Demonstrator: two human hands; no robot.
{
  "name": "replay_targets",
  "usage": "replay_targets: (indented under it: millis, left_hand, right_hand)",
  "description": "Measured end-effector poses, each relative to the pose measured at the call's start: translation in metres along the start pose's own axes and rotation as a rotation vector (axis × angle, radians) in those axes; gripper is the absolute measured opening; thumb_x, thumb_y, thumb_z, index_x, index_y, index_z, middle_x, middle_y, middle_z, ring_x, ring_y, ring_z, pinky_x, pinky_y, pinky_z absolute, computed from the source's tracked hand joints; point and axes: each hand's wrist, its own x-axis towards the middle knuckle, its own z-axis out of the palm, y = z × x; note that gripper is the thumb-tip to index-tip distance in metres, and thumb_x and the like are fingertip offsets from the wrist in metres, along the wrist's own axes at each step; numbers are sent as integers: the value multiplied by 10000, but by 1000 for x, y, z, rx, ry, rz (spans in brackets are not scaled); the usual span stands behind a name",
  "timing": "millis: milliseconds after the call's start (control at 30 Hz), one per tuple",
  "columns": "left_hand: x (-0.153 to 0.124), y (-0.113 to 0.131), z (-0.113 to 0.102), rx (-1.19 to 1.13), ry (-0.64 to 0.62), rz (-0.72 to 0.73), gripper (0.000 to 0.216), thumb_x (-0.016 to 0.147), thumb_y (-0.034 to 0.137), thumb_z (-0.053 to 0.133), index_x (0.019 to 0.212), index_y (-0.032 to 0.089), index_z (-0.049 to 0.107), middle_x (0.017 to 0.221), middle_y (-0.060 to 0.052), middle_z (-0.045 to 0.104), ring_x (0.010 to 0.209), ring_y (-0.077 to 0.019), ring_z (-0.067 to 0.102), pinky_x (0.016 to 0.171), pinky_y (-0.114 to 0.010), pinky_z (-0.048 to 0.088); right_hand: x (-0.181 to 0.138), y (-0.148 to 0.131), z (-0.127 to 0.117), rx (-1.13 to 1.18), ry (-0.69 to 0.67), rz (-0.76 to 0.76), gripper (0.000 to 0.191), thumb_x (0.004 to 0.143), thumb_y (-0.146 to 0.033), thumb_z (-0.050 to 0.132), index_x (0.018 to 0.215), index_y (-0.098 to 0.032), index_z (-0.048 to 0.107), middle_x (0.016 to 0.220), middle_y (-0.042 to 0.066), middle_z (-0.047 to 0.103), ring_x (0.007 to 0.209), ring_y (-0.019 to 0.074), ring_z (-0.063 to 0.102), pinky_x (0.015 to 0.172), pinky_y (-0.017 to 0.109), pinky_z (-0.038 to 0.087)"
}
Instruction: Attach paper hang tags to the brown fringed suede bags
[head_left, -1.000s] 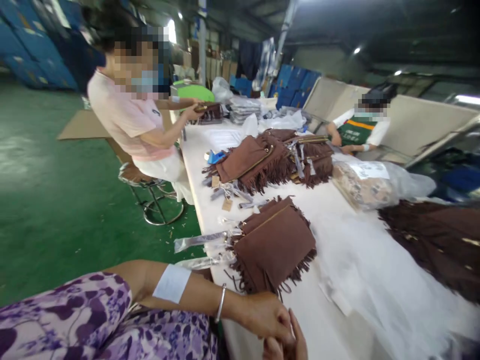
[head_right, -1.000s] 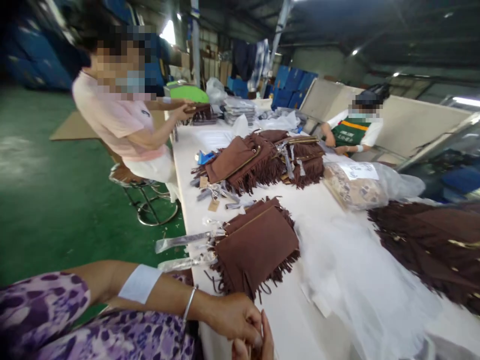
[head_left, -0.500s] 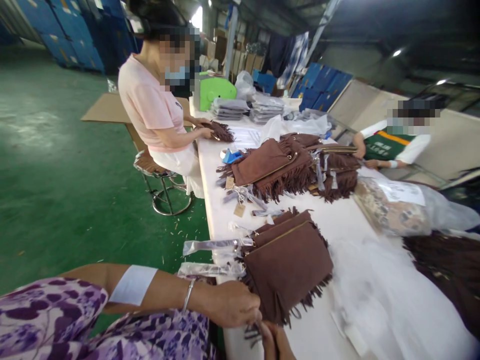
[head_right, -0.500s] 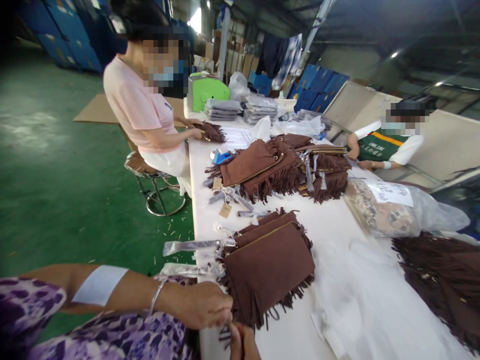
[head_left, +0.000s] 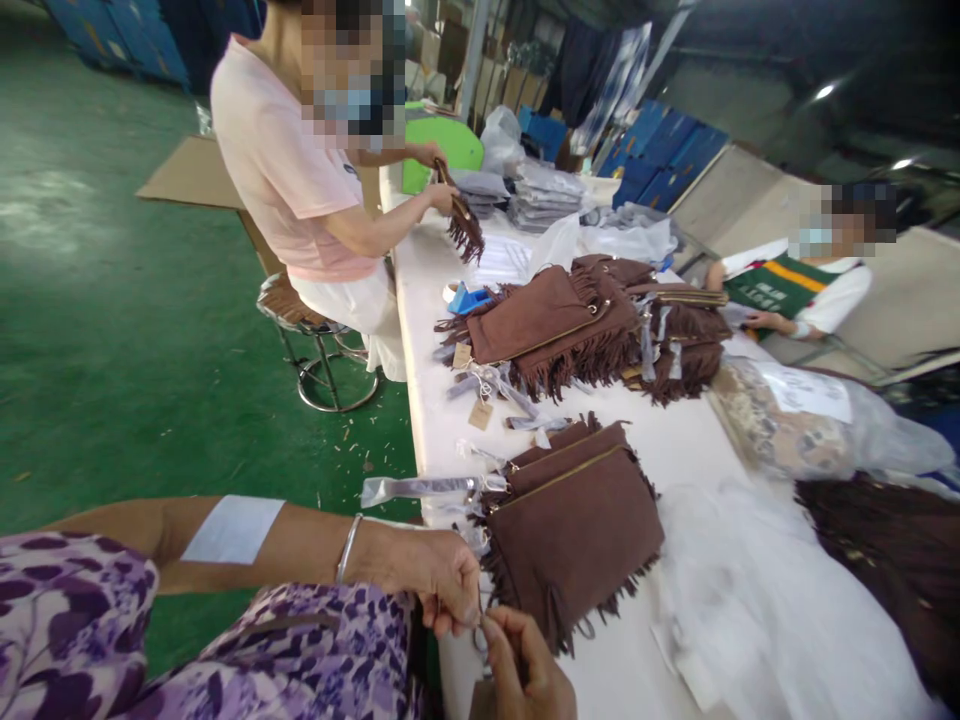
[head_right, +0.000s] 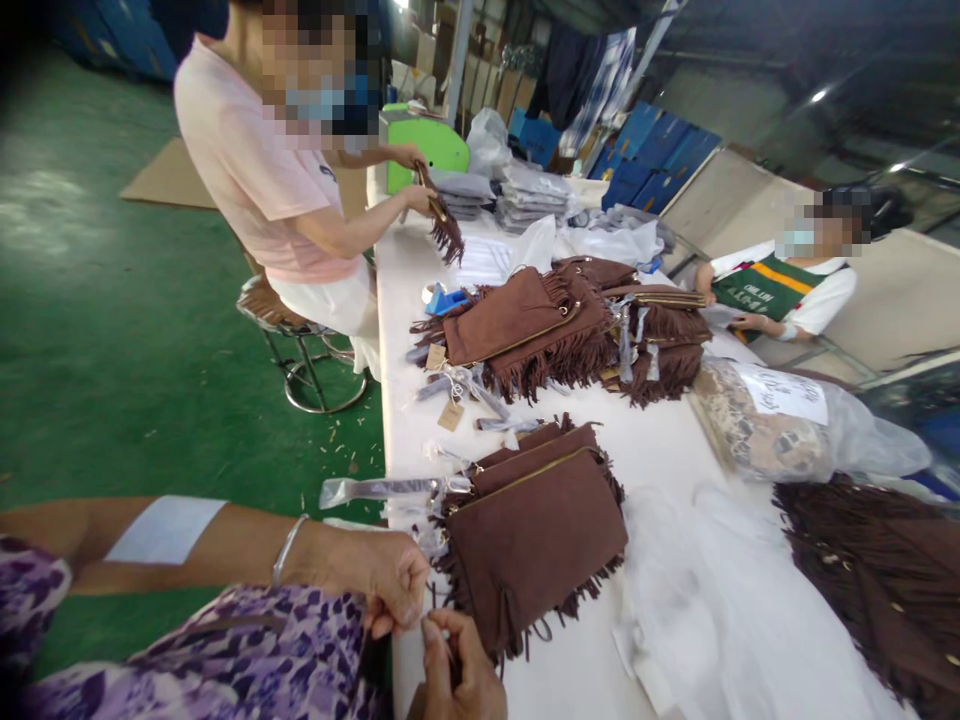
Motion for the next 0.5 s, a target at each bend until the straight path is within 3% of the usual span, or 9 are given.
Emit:
replay_targets:
  millis: [100, 200, 367, 433, 500]
  left_hand:
    - [1, -4, -3, 92, 59, 30, 229, 629, 365, 772, 669, 179, 643, 586, -1, 618, 512, -131, 565, 482, -225, 430]
    - [5, -4, -7, 293, 207, 109, 258, 642, 387, 772, 688, 196, 605, 562, 9, 593, 531, -161, 563, 492, -251, 412]
    - [11, -3, -16, 918, 694, 334, 199, 741, 302, 717, 866, 202, 598, 864, -54, 649, 798, -222, 587, 683, -312, 423]
    - [16, -7, -19, 1108, 771, 344, 273, 769, 322, 695, 975, 189, 575, 998, -107, 628, 927, -271, 567, 792, -354, 424]
    - [23, -14, -21, 1236, 768, 329, 339, 770, 373, 698, 1009, 178, 557, 1047, -137, 610, 992, -308, 542, 855, -389, 410]
  right_hand:
    - [3, -4, 3, -20, -38, -17, 492, 813, -689, 475, 894, -268, 717, 660, -34, 681, 557, 136, 613, 555, 213, 423]
    - [7, -11, 3, -41, -18, -23, 472, 817, -674, 464, 834, -273, 712, 613, -47, 649, 538, 127, 589, 548, 210, 408]
    - [22, -24, -7, -109, 112, 45, 428, 841, -628, 439, 895, -281, 684, 675, -46, 673, 578, 133, 610, 572, 216, 411]
    - [29, -25, -11, -151, 130, 28, 408, 854, -607, 436, 921, -281, 672, 726, -34, 688, 616, 146, 626, 580, 228, 409]
    - [35, -25, -12, -177, 132, -34, 396, 869, -588, 428, 916, -272, 661, 776, -17, 696, 653, 157, 629, 601, 242, 411]
